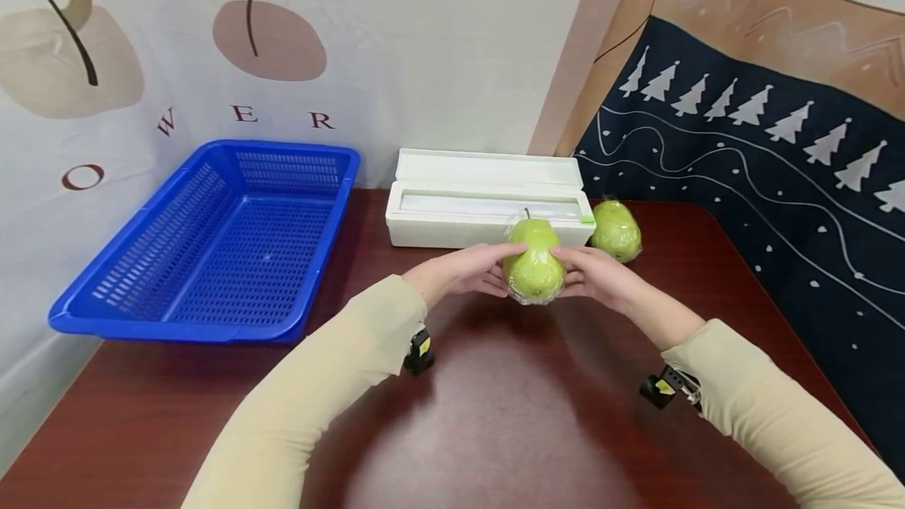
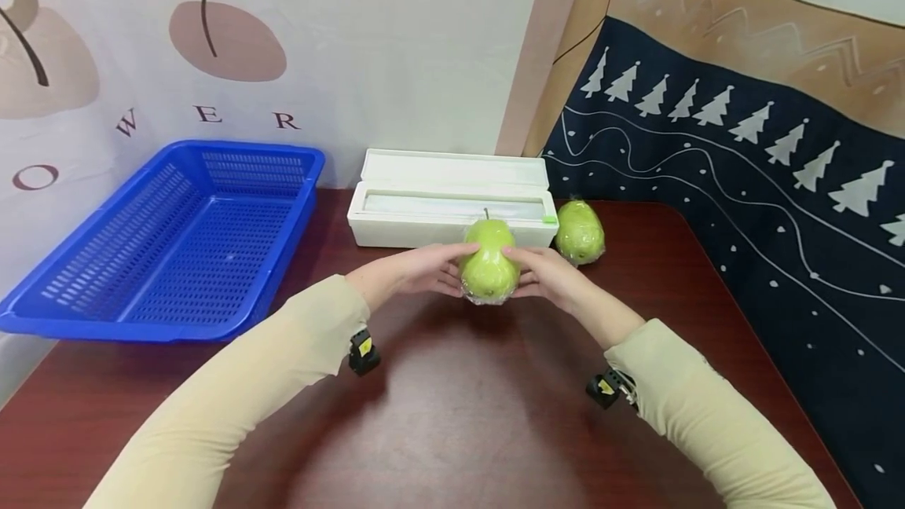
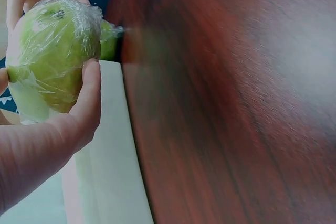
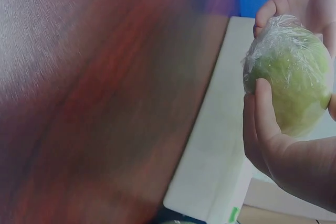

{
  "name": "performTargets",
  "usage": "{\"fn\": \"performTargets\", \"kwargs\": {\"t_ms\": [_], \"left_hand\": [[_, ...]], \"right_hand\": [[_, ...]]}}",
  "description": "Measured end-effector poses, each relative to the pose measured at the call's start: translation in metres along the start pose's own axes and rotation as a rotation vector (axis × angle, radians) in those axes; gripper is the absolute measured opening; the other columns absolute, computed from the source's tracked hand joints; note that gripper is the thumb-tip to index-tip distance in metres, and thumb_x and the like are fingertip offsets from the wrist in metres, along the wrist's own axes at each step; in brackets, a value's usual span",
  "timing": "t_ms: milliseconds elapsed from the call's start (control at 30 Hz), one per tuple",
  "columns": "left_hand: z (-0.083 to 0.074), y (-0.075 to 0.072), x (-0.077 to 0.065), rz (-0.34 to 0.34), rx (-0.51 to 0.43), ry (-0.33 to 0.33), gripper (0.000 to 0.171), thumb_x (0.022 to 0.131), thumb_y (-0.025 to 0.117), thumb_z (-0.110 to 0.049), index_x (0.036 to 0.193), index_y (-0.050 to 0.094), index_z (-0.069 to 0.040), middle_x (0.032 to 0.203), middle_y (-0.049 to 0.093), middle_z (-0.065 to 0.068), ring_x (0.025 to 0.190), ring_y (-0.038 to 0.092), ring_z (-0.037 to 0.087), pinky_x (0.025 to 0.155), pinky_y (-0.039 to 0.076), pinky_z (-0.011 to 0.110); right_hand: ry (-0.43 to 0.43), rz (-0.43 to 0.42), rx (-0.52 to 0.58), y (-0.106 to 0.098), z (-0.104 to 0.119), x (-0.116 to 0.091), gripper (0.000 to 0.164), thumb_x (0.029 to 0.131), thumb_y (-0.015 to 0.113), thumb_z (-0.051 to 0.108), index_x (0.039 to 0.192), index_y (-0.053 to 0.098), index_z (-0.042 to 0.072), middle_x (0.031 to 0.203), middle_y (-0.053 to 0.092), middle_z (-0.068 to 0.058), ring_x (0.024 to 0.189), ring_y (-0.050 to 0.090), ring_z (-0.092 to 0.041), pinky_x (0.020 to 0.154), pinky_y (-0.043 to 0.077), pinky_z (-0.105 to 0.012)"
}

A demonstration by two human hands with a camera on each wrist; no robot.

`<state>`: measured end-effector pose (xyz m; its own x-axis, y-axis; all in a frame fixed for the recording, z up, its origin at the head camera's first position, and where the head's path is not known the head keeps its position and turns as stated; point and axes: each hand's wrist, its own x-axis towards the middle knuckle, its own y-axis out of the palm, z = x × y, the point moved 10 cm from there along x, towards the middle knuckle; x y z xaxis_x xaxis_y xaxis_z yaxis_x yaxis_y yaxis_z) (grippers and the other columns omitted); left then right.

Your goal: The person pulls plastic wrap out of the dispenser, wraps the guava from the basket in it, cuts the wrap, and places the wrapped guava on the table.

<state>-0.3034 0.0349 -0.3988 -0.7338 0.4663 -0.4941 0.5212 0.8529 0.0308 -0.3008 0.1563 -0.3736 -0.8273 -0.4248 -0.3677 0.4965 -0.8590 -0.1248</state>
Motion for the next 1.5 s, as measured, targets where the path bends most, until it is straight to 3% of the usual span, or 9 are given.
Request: {"fn": "performTargets", "kwargs": {"t_ms": [267,433,567,800,900,1033,1200,1300,1500], "left_hand": [[-0.023,0.009,0.005,0.012,-0.07,0.07,0.056,0.096,0.045,-0.031,0.139,0.033,0.003,0.131,0.044,0.03,0.118,0.05,0.038,0.104,0.04,0.043],[-0.041,0.014,0.01,-0.052,-0.099,0.122,0.055,0.096,0.047,-0.032,0.136,0.038,0.005,0.128,0.05,0.03,0.116,0.054,0.036,0.101,0.044,0.041],[-0.058,0.02,0.016,-0.113,-0.111,0.152,0.056,0.095,0.05,-0.035,0.133,0.043,0.005,0.125,0.055,0.027,0.109,0.06,0.031,0.094,0.049,0.037],[-0.084,0.046,0.033,-0.124,-0.202,0.214,0.05,0.093,0.055,-0.03,0.128,0.049,0.005,0.121,0.059,0.025,0.078,0.06,0.016,0.095,0.048,0.037],[-0.093,0.055,0.041,-0.129,-0.264,0.258,0.046,0.093,0.056,-0.026,0.126,0.051,0.007,0.121,0.059,0.025,0.093,0.065,0.025,0.096,0.048,0.037],[-0.104,0.07,0.053,-0.127,-0.315,0.312,0.049,0.092,0.058,-0.021,0.13,0.046,0.007,0.127,0.055,0.022,0.115,0.058,0.031,0.099,0.046,0.036],[-0.113,0.09,0.064,-0.127,-0.3,0.366,0.053,0.091,0.057,-0.022,0.136,0.041,0.001,0.133,0.052,0.016,0.119,0.055,0.028,0.1,0.045,0.034],[-0.114,0.098,0.071,-0.127,-0.298,0.379,0.057,0.091,0.057,-0.024,0.14,0.038,-0.001,0.139,0.047,0.014,0.123,0.052,0.028,0.102,0.043,0.034],[-0.114,0.118,0.086,-0.043,-0.286,0.378,0.05,0.098,0.045,-0.03,0.141,0.039,-0.005,0.148,0.036,0.009,0.133,0.04,0.029,0.106,0.039,0.035]], "right_hand": [[-0.018,-0.025,-0.041,-0.018,0.015,-0.006,0.063,0.1,0.035,0.034,0.14,0.021,-0.013,0.089,0.062,0.009,0.08,0.063,-0.003,0.077,0.053,-0.022],[-0.055,-0.103,-0.05,-0.034,0.029,-0.011,0.069,0.099,0.037,0.037,0.139,0.014,-0.015,0.094,0.057,0.003,0.078,0.063,-0.003,0.074,0.054,-0.021],[-0.07,-0.171,-0.047,-0.053,0.037,-0.018,0.07,0.099,0.037,0.039,0.14,0.014,-0.012,0.091,0.057,0.006,0.077,0.063,-0.002,0.073,0.054,-0.02],[-0.041,-0.272,-0.081,-0.086,0.045,-0.036,0.073,0.097,0.037,0.044,0.143,0.014,-0.007,0.112,0.043,-0.003,0.08,0.06,0.003,0.074,0.052,-0.017],[-0.037,-0.317,-0.089,-0.098,0.048,-0.041,0.075,0.096,0.039,0.045,0.146,0.011,-0.004,0.115,0.041,-0.002,0.079,0.059,0.005,0.074,0.051,-0.015],[-0.045,-0.391,-0.031,-0.119,0.049,-0.049,0.079,0.094,0.047,0.043,0.146,0.011,-0.003,0.111,0.042,0.0,0.076,0.059,0.003,0.071,0.052,-0.015],[-0.052,-0.477,0.123,-0.15,0.041,-0.063,0.084,0.089,0.059,0.038,0.145,0.012,-0.005,0.095,0.052,0.006,0.071,0.062,-0.001,0.066,0.053,-0.017],[-0.046,-0.531,0.138,-0.167,0.035,-0.069,0.086,0.086,0.063,0.04,0.144,0.018,-0.005,0.083,0.056,0.012,0.069,0.063,-0.001,0.065,0.053,-0.017],[-0.027,-0.588,0.21,-0.186,0.019,-0.063,0.086,0.086,0.064,0.039,0.146,0.019,-0.004,0.072,0.06,0.015,0.064,0.064,-0.003,0.062,0.053,-0.018]]}}
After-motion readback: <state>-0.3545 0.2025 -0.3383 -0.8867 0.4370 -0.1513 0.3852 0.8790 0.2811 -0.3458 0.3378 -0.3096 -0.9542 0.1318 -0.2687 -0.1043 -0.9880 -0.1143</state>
